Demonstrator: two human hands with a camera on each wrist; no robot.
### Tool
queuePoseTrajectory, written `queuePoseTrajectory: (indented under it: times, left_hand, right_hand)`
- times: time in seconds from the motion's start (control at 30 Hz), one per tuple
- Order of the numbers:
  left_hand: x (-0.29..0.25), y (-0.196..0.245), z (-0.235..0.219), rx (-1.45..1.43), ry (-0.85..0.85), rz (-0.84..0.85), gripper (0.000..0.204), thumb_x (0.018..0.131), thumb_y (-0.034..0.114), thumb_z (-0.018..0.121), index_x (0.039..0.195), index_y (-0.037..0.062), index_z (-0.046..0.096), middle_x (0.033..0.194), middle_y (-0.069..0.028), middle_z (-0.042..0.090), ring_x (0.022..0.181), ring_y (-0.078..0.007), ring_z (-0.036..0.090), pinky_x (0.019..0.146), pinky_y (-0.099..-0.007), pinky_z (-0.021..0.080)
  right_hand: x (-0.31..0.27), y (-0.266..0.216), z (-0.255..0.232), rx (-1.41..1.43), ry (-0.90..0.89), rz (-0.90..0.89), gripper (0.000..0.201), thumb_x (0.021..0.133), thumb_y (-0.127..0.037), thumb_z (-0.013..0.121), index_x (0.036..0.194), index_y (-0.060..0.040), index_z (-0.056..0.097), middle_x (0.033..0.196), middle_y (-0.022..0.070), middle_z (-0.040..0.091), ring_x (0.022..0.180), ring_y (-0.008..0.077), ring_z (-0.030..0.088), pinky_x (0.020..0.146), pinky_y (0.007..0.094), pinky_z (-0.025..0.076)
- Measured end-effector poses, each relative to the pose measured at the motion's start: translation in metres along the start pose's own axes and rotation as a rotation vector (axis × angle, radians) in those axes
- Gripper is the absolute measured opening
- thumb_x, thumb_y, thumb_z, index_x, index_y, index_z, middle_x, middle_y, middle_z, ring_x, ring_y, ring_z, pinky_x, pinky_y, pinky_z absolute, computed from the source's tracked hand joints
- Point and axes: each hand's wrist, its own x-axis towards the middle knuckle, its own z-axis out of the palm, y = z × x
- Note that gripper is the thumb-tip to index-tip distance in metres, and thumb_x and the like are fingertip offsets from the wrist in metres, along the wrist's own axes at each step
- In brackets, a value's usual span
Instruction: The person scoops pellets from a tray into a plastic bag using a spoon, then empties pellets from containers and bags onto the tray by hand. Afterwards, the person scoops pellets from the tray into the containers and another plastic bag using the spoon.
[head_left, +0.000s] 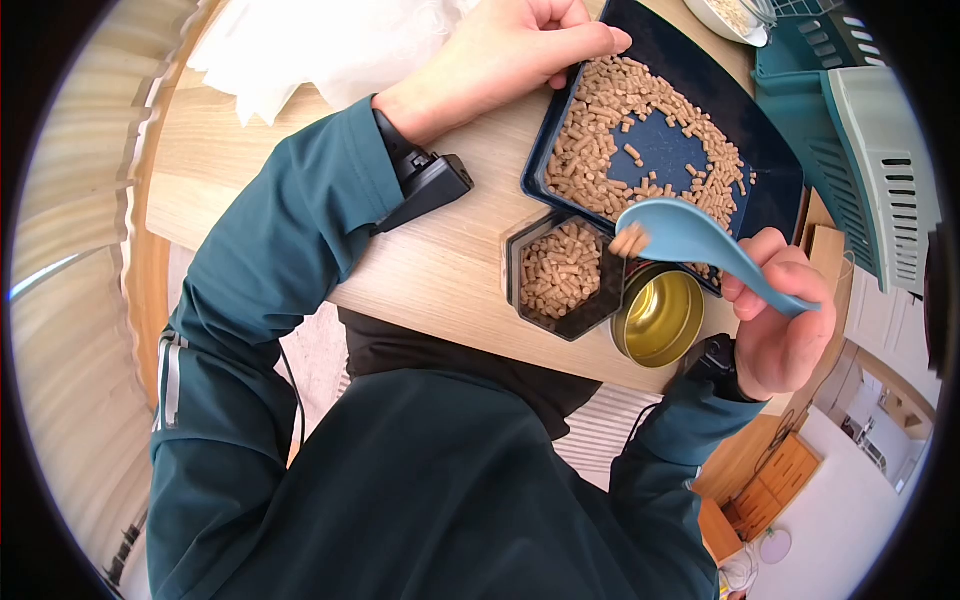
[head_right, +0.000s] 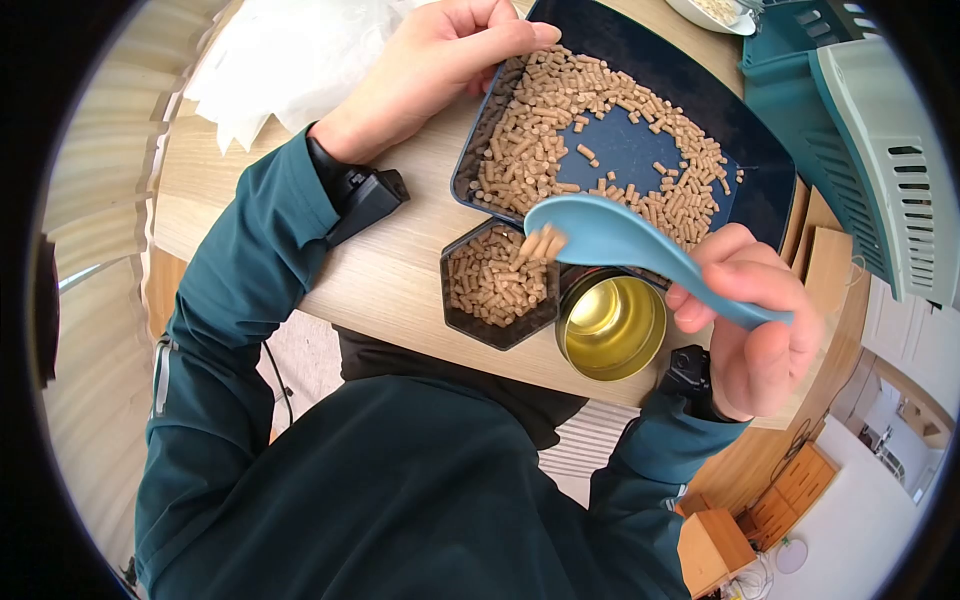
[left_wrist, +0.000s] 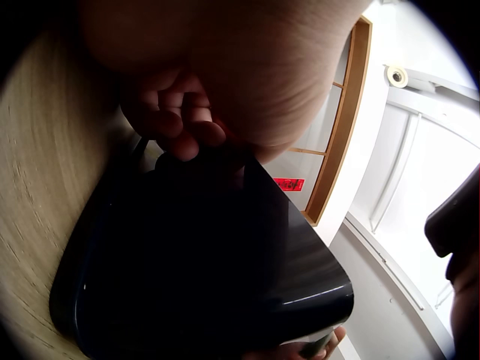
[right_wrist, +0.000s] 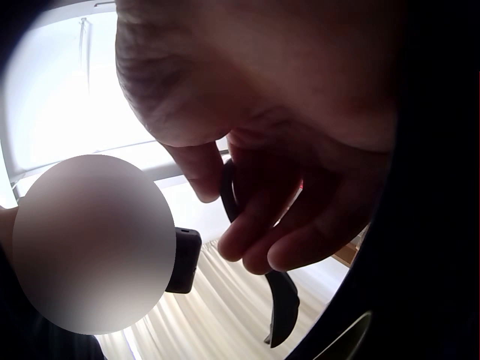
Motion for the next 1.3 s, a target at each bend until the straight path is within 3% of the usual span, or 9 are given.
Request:
queuePoseTrajectory:
  times: [0.07, 0.13, 0.17, 0.23, 0.33, 0.6, 0.73, 1.0, 1.3]
  left_hand:
    - [0.000, -0.001, 0.000, -0.002, 0.002, 0.004, 0.033, 0.102, 0.032, 0.073, 0.081, 0.0083, 0.062, 0.072, 0.0047, 0.059, 0.064, -0.0034, 0.050, 0.059, -0.0206, 0.040]
    - [0.001, -0.002, 0.001, -0.016, 0.004, 0.011, 0.033, 0.102, 0.031, 0.073, 0.081, 0.0081, 0.062, 0.072, 0.0046, 0.059, 0.064, -0.0035, 0.050, 0.058, -0.0207, 0.040]
    - [0.001, -0.003, 0.001, -0.016, 0.004, 0.011, 0.033, 0.102, 0.031, 0.073, 0.081, 0.0081, 0.062, 0.072, 0.0046, 0.059, 0.064, -0.0035, 0.050, 0.058, -0.0207, 0.040]
    - [0.001, -0.003, 0.000, -0.009, 0.001, 0.011, 0.033, 0.102, 0.031, 0.073, 0.081, 0.0080, 0.062, 0.072, 0.0046, 0.059, 0.064, -0.0036, 0.050, 0.058, -0.0206, 0.040]
    - [0.001, -0.002, 0.000, -0.004, 0.005, 0.010, 0.033, 0.102, 0.031, 0.073, 0.081, 0.0080, 0.062, 0.072, 0.0045, 0.059, 0.064, -0.0035, 0.050, 0.058, -0.0206, 0.040]
    - [0.002, -0.005, 0.000, -0.026, -0.002, 0.030, 0.032, 0.102, 0.030, 0.073, 0.081, 0.0079, 0.062, 0.072, 0.0045, 0.059, 0.064, -0.0033, 0.050, 0.058, -0.0204, 0.040]
    - [0.002, -0.004, 0.000, -0.019, -0.003, 0.025, 0.032, 0.102, 0.030, 0.073, 0.081, 0.0079, 0.062, 0.072, 0.0045, 0.060, 0.064, -0.0034, 0.050, 0.058, -0.0203, 0.040]
    - [0.000, -0.001, 0.000, -0.001, 0.003, 0.011, 0.032, 0.101, 0.032, 0.073, 0.082, 0.0081, 0.063, 0.073, 0.0045, 0.060, 0.064, -0.0034, 0.050, 0.058, -0.0202, 0.040]
    - [0.002, -0.005, 0.000, -0.028, -0.008, 0.018, 0.033, 0.102, 0.031, 0.073, 0.081, 0.0081, 0.062, 0.071, 0.0045, 0.059, 0.063, -0.0035, 0.050, 0.057, -0.0203, 0.040]
  right_hand:
    - [0.001, -0.002, 0.004, -0.046, -0.009, 0.006, 0.051, 0.112, -0.035, 0.047, 0.129, 0.0099, 0.064, 0.085, 0.0135, 0.066, 0.085, 0.0282, 0.061, 0.077, 0.0386, 0.052]
    - [0.001, -0.003, 0.014, -0.070, 0.243, 0.117, 0.046, 0.112, -0.030, 0.051, 0.131, 0.0089, 0.065, 0.092, 0.0142, 0.069, 0.087, 0.0243, 0.063, 0.079, 0.0360, 0.053]
    - [0.003, -0.003, 0.018, -0.070, 0.243, 0.117, 0.046, 0.112, -0.030, 0.051, 0.131, 0.0089, 0.065, 0.092, 0.0142, 0.069, 0.087, 0.0243, 0.063, 0.079, 0.0360, 0.053]
    - [0.009, -0.005, 0.024, -0.336, 0.413, 0.374, 0.037, 0.110, -0.020, 0.056, 0.133, 0.0069, 0.067, 0.103, 0.0138, 0.073, 0.090, 0.0178, 0.064, 0.082, 0.0303, 0.053]
    - [0.013, -0.004, 0.033, -0.498, 0.420, 0.497, 0.031, 0.108, -0.011, 0.060, 0.133, 0.0040, 0.069, 0.111, 0.0118, 0.074, 0.092, 0.0124, 0.064, 0.084, 0.0259, 0.052]
    - [0.014, -0.011, 0.028, -0.448, 0.075, 0.430, 0.031, 0.102, -0.007, 0.065, 0.129, 0.0054, 0.070, 0.111, 0.0141, 0.073, 0.100, 0.0182, 0.069, 0.087, 0.0269, 0.052]
    - [0.010, -0.011, 0.025, -0.366, 0.074, 0.411, 0.031, 0.102, -0.009, 0.065, 0.128, 0.0063, 0.071, 0.111, 0.0157, 0.073, 0.099, 0.0188, 0.071, 0.087, 0.0280, 0.053]
    - [0.005, -0.011, 0.022, -0.261, 0.259, 0.493, 0.037, 0.108, -0.021, 0.059, 0.127, 0.0080, 0.070, 0.100, 0.0140, 0.075, 0.093, 0.0172, 0.070, 0.087, 0.0302, 0.054]
    - [0.005, -0.010, 0.017, -0.212, 0.279, 0.481, 0.043, 0.110, -0.028, 0.055, 0.127, 0.0092, 0.068, 0.094, 0.0137, 0.074, 0.088, 0.0178, 0.068, 0.085, 0.0314, 0.052]
